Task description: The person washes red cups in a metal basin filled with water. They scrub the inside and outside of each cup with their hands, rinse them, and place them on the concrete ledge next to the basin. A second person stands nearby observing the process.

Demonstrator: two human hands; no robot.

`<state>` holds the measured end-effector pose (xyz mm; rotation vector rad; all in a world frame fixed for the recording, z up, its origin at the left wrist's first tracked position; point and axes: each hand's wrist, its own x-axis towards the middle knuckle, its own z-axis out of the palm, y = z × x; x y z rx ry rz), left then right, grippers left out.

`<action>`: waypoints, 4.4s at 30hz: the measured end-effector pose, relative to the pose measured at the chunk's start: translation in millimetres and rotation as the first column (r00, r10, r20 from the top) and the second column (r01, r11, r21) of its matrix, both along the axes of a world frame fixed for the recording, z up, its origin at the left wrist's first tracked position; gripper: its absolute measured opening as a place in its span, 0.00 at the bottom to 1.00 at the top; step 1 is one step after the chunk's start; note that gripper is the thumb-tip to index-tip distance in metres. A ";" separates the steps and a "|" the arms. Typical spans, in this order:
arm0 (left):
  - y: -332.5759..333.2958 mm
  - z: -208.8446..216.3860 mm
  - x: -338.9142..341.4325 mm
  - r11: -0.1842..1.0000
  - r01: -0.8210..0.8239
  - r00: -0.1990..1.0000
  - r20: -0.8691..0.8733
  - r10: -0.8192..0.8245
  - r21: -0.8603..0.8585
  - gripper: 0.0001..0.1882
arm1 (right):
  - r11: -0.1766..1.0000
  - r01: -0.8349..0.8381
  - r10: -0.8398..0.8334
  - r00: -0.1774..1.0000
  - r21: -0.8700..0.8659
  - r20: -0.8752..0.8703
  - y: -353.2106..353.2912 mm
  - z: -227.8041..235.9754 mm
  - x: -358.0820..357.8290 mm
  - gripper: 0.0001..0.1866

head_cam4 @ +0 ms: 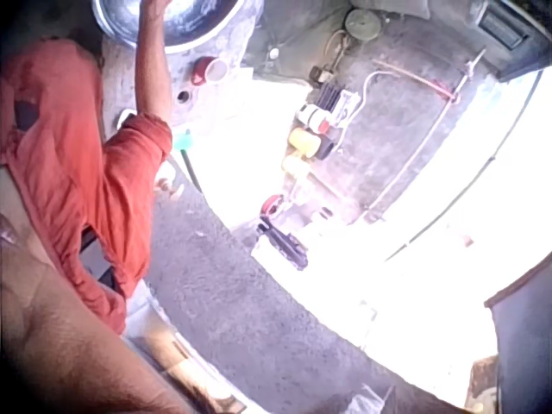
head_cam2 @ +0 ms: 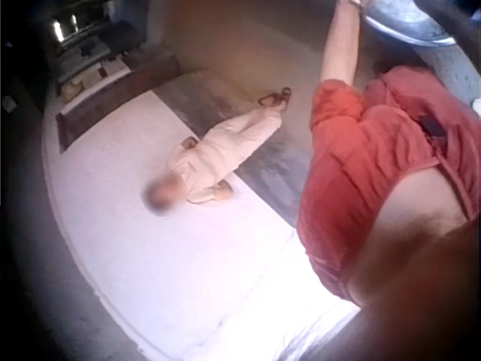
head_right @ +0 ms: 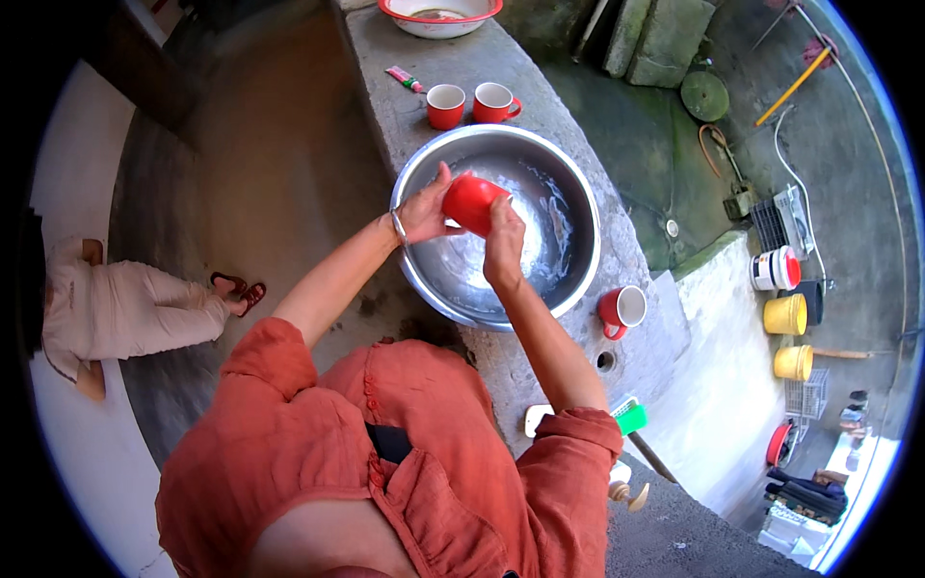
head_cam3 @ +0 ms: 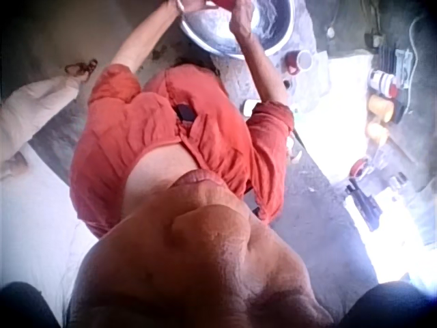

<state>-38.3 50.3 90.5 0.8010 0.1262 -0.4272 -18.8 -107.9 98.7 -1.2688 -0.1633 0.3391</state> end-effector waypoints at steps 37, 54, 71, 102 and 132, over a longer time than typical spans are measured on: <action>-16.3 16.2 0.3 0.927 0.012 0.954 -0.283 0.102 0.376 0.33 | 0.918 -0.043 0.303 0.714 -0.393 0.631 -23.7 -6.4 -4.8 0.13; -32.9 -58.7 31.9 0.715 0.033 0.902 -0.329 0.280 0.698 0.36 | 0.635 0.009 0.108 0.989 -0.772 0.101 -53.2 -112.6 59.0 0.10; -31.2 -9.0 15.3 0.982 -0.191 0.962 -0.198 0.187 -0.002 0.39 | 0.947 -0.245 0.261 0.964 -0.209 0.055 -26.4 -25.2 19.8 0.12; -15.4 -28.9 22.9 0.752 -0.125 0.876 -0.283 0.390 0.647 0.37 | 0.533 -0.327 0.609 0.788 -0.780 0.086 -66.3 -53.0 56.5 0.18; -22.8 -28.6 27.4 0.925 -0.283 0.879 -0.317 0.355 0.253 0.24 | 0.814 -0.006 0.322 0.837 -0.581 0.442 -10.4 -36.2 -3.3 0.12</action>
